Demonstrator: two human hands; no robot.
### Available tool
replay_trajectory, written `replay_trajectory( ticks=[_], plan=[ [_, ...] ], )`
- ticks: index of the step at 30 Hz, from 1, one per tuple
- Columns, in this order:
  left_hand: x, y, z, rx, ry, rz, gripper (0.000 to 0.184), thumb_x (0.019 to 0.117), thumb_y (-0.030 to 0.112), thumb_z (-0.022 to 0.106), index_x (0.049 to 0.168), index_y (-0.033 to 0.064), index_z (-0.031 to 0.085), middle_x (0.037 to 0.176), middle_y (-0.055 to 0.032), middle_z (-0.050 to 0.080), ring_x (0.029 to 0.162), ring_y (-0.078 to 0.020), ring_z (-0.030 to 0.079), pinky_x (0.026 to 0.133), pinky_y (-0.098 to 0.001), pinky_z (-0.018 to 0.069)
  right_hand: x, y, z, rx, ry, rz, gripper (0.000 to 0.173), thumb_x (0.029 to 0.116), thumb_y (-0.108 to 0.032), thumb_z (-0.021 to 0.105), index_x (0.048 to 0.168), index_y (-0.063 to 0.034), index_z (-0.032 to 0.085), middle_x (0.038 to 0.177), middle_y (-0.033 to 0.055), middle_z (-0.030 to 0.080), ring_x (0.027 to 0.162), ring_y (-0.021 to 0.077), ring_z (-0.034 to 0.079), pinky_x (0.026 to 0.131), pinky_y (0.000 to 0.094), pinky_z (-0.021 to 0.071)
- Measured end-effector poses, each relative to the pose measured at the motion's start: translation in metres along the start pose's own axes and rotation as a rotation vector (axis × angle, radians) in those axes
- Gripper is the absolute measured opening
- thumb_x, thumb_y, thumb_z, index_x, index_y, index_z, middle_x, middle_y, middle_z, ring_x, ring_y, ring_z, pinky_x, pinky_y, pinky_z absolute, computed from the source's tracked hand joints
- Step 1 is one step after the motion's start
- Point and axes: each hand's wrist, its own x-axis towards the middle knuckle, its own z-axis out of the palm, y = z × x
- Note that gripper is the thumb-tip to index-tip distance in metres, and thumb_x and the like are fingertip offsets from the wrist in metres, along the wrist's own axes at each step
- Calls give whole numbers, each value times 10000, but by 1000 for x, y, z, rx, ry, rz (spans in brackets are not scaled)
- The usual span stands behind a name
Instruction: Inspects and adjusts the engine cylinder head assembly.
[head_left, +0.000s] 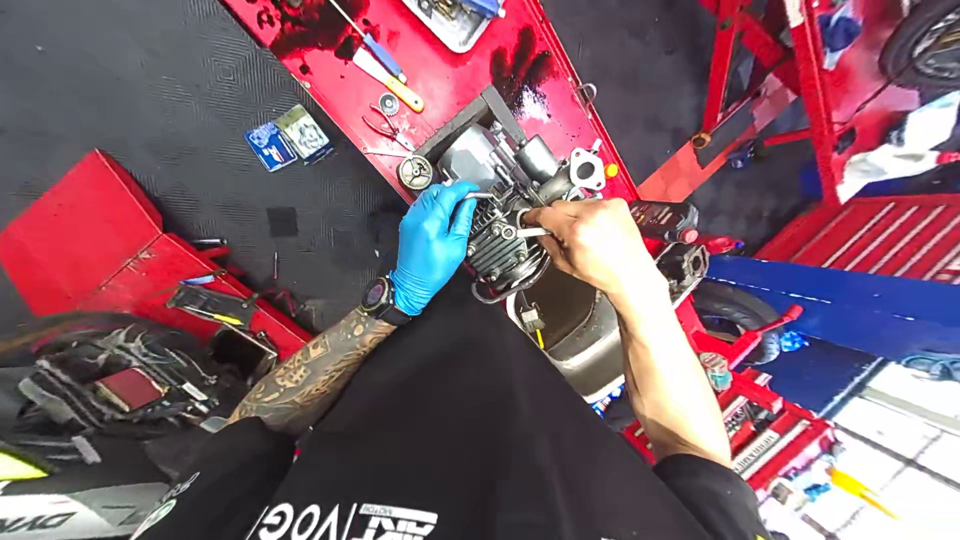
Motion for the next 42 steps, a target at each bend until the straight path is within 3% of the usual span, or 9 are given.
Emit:
replay_trajectory(
  ticks=[4,12,17,22,27,36,42],
  plan=[
    [-3,7,16,-98,45,12,189,1005,81,630,1146,9,733,1014,-124,711,966,-188,681,895,-320,563,3,3,-4,-24,-21,-53,226,966,-171,538,976,-52,729,761,105,653,647,293,653,536,462,476],
    [-6,4,39,-184,113,30,179,1008,61,614,1135,-18,712,1027,-136,699,995,-194,668,922,-320,549,5,8,-1,-14,-17,-119,230,961,-145,525,999,-46,729,745,104,643,627,293,642,530,454,469],
    [-6,2,40,-209,114,47,179,1006,50,610,1135,-26,709,1026,-138,699,990,-196,667,923,-323,551,6,11,-4,54,-30,-64,240,931,-174,539,977,-65,747,763,82,670,629,269,652,523,460,471],
    [-6,0,39,-217,108,42,185,1005,58,611,1138,-21,712,1025,-130,699,983,-189,661,920,-323,549,10,15,-8,94,-29,-131,250,883,-136,560,1023,-83,760,772,67,680,632,245,647,538,445,473],
    [-5,-2,39,-230,106,50,186,1006,52,602,1133,-31,711,1029,-136,703,996,-201,666,930,-339,551,12,12,-9,0,-64,-177,185,914,-133,554,930,-48,717,722,96,628,615,286,632,518,451,460],
    [-5,-1,40,-220,104,63,191,1012,64,596,1134,-27,713,1027,-137,698,990,-200,662,929,-333,548,11,10,-6,-2,-91,-112,225,970,-184,528,973,-50,708,744,96,651,619,286,643,521,455,463],
    [-6,-3,40,-217,109,69,194,1014,78,603,1135,-20,718,1018,-135,693,984,-198,662,916,-330,553,11,15,-6,-21,-82,-189,198,939,-98,540,980,-44,725,739,98,638,619,283,632,521,437,463]
  ],
)
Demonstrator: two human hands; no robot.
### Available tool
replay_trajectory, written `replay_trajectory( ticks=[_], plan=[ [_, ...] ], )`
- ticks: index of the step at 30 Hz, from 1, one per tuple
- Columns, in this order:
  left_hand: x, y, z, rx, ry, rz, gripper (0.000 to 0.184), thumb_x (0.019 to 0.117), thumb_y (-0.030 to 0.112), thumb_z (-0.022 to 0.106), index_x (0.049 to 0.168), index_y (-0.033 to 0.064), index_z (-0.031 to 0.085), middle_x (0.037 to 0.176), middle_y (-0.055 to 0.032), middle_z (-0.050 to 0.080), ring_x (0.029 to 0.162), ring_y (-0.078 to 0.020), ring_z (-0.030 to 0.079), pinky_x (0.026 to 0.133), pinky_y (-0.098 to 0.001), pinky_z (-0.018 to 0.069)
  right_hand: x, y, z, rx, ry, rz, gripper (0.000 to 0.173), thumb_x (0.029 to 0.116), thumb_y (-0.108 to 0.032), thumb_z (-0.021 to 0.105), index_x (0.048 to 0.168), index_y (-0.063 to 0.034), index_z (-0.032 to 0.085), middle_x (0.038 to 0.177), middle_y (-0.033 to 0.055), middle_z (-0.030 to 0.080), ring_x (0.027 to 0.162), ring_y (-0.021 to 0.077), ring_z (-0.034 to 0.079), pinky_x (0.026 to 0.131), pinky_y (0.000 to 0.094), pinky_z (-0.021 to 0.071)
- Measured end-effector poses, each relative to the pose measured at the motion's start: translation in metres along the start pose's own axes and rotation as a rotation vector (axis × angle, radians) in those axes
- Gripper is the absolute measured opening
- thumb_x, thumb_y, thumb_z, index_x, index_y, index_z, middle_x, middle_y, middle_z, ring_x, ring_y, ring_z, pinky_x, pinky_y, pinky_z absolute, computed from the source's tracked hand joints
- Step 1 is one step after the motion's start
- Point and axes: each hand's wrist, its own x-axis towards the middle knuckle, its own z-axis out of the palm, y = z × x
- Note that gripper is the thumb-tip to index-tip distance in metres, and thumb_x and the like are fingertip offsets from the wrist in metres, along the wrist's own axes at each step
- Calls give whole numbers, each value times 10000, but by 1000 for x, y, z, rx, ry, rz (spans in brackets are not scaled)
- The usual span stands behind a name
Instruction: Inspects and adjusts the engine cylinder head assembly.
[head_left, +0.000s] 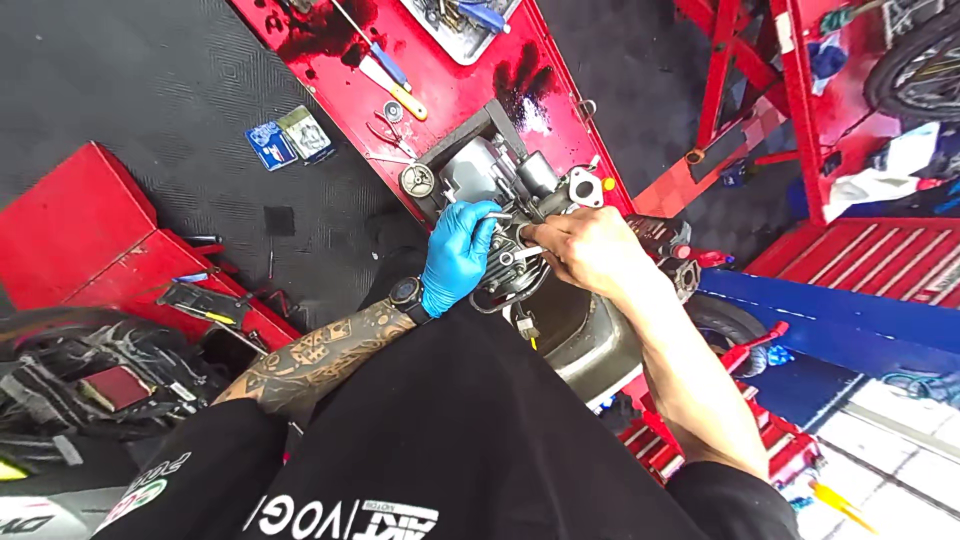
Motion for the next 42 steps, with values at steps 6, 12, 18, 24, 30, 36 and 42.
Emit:
replay_trajectory(
  ticks=[6,12,18,24,30,36,42],
  plan=[
    [0,0,2,1,9,-5,189,1014,74,598,1126,-16,721,1011,-131,694,977,-196,664,914,-330,553,-4,-1,6,-69,54,-60,202,958,-71,499,990,-14,690,721,112,627,645,294,648,549,437,485],
    [0,0,1,1,7,1,191,1015,75,597,1123,-21,721,1005,-136,692,967,-198,663,909,-331,553,-5,1,8,-63,87,-63,217,960,-73,494,991,-27,703,697,96,608,621,276,626,541,421,466],
    [0,0,0,6,0,7,191,1016,79,598,1128,-16,720,1005,-130,693,973,-196,663,914,-332,551,-7,1,13,-36,127,-48,228,946,-78,499,1003,-34,715,705,91,622,635,275,635,559,427,478],
    [-1,0,0,12,1,12,193,1011,66,596,1128,-27,719,1015,-142,699,984,-210,667,927,-340,552,-9,0,17,-37,154,-51,240,940,-68,494,1021,-15,713,700,101,614,628,280,630,556,428,478],
    [0,0,1,17,10,17,189,1012,67,597,1122,-25,719,1015,-142,698,982,-207,668,926,-337,553,-9,2,18,-37,170,-56,248,939,-64,499,1040,-23,721,708,99,629,644,280,640,578,424,489],
    [0,0,2,13,7,13,191,1011,67,599,1128,-25,718,1011,-138,696,973,-199,666,915,-335,554,-10,3,19,-36,182,-60,249,939,-71,498,1036,-29,723,713,96,631,648,272,638,581,421,483],
    [-1,0,2,29,11,12,186,1008,67,602,1119,-23,722,991,-139,691,958,-206,663,910,-334,551,-10,4,20,-39,191,-77,254,941,-67,504,1066,-29,722,716,99,641,642,275,638,581,420,485]
  ],
)
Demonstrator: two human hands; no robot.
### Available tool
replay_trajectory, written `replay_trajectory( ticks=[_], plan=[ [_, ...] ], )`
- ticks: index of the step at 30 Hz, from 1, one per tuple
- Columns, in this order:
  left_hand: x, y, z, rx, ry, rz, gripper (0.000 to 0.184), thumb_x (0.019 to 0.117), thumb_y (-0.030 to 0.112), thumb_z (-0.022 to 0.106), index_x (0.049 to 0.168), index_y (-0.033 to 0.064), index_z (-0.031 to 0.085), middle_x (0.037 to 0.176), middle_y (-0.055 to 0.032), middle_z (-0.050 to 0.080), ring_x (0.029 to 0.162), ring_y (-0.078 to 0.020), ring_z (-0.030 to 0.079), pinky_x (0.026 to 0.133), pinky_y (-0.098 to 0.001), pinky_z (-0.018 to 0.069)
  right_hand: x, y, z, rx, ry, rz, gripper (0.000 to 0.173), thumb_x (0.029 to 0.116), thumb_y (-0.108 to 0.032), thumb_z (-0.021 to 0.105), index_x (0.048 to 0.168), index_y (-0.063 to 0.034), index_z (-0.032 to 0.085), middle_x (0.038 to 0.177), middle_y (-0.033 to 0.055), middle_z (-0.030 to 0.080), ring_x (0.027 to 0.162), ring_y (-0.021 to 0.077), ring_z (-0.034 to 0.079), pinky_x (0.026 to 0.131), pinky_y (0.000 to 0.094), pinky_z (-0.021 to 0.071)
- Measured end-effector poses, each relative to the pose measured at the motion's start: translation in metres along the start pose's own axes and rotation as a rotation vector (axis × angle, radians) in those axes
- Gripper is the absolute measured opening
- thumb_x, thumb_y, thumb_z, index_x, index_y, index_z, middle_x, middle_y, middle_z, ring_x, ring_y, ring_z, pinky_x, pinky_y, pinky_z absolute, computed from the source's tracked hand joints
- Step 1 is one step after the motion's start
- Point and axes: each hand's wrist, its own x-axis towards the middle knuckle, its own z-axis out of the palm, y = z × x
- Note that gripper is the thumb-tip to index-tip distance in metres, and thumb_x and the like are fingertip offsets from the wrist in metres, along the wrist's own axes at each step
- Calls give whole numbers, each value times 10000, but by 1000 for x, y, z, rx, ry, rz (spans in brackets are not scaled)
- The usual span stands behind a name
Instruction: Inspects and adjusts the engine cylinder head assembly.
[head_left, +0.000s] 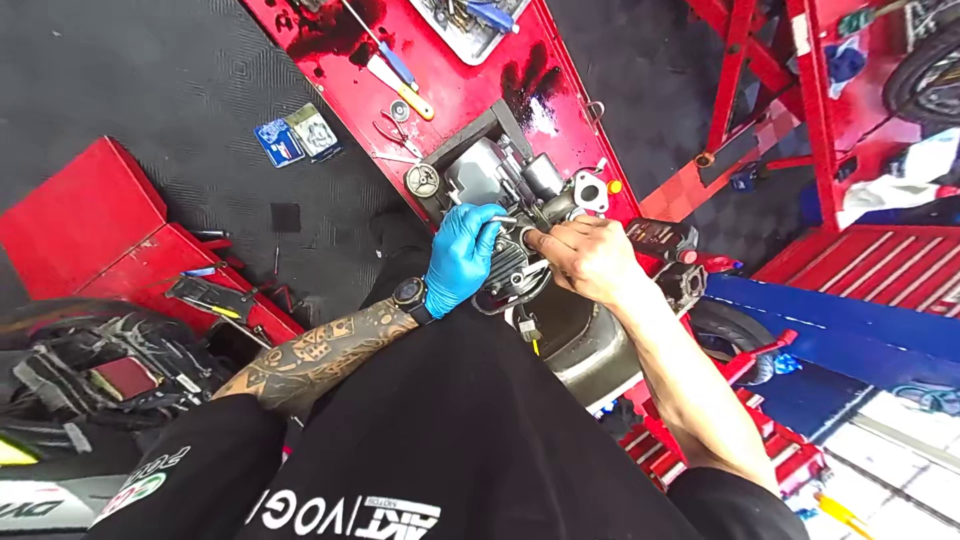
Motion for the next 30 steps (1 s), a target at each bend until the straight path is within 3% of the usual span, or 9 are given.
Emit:
replay_trajectory(
  ticks=[18,26,30],
  plan=[
    [1,0,0,-3,-7,-7,187,1009,69,601,1114,-29,721,984,-143,689,950,-208,662,896,-333,554,-3,2,3,26,46,17,265,962,-70,485,1054,-30,731,673,91,602,602,266,597,565,411,455],
    [1,0,-1,-4,-5,-6,187,1009,70,598,1111,-25,722,980,-140,690,947,-207,658,892,-336,551,4,8,-7,83,-85,6,274,959,-74,482,1060,-44,735,718,94,637,628,270,631,568,421,477],
    [1,0,0,-7,-4,0,182,1006,67,602,1106,-25,723,973,-136,693,945,-208,661,890,-334,553,3,8,-5,64,-66,-11,259,953,-76,482,1033,-34,724,700,93,624,620,271,623,563,420,470]
  ],
)
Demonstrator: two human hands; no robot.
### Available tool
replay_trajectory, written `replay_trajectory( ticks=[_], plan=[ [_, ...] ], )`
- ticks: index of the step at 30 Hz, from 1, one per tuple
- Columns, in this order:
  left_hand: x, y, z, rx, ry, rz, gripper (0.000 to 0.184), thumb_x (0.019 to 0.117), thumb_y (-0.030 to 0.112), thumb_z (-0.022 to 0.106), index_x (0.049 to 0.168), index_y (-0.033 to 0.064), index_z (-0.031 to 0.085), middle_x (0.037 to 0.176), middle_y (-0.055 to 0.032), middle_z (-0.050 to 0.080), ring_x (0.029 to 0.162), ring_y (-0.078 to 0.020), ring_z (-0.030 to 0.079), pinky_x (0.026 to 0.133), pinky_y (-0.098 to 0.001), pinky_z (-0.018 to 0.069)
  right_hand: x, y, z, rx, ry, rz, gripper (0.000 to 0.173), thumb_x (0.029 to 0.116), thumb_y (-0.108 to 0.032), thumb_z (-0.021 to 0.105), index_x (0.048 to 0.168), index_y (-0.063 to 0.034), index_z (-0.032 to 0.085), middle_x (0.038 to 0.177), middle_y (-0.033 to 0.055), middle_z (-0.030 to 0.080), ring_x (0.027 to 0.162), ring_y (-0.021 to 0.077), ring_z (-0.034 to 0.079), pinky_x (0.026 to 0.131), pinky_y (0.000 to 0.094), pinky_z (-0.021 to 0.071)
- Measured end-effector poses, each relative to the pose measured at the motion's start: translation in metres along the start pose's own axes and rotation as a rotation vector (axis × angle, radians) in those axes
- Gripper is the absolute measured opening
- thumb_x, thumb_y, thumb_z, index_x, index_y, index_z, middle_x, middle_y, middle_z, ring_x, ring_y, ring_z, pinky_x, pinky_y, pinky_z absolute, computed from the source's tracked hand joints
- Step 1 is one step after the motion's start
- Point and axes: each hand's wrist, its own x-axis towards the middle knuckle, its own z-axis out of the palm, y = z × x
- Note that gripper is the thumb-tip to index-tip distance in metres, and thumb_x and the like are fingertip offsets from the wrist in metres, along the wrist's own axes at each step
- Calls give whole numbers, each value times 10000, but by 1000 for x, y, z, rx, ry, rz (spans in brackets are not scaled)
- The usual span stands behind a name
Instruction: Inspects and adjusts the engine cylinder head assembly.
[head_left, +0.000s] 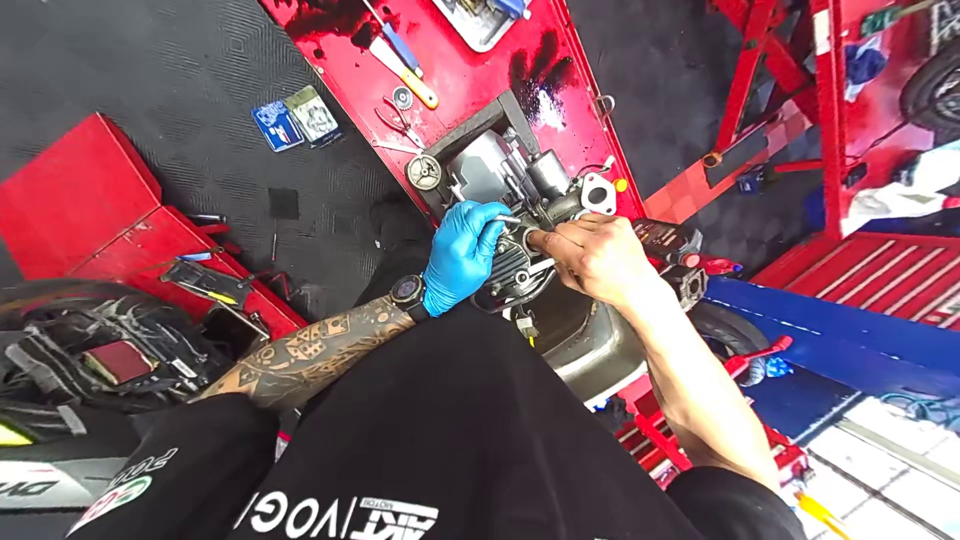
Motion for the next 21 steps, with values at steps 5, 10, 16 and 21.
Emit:
replay_trajectory(
  ticks=[5,10,16,21],
  plan=[
    [0,1,0,-14,-2,-17,186,1005,57,599,1111,-26,726,977,-132,693,951,-201,663,894,-329,554,-2,2,5,6,46,-10,271,951,-76,481,1050,-36,730,700,96,630,626,268,621,579,417,470],
    [2,1,0,16,-8,3,186,1005,64,598,1105,-24,727,975,-137,697,947,-206,664,894,-335,551,-4,1,7,4,91,2,268,964,-73,488,1050,-41,739,678,88,613,604,259,601,566,410,457],
    [1,1,0,21,1,1,182,1002,58,605,1110,-24,727,982,-141,699,955,-208,671,903,-331,557,-5,2,9,2,104,-8,271,958,-72,490,1059,-40,739,679,86,617,604,255,599,573,406,449],
    [1,1,1,16,7,-1,184,1006,59,597,1103,-25,729,974,-139,699,946,-204,668,894,-332,556,-5,2,11,-3,118,-6,267,954,-63,497,1066,-44,739,673,85,610,603,256,596,569,405,447]
  ],
)
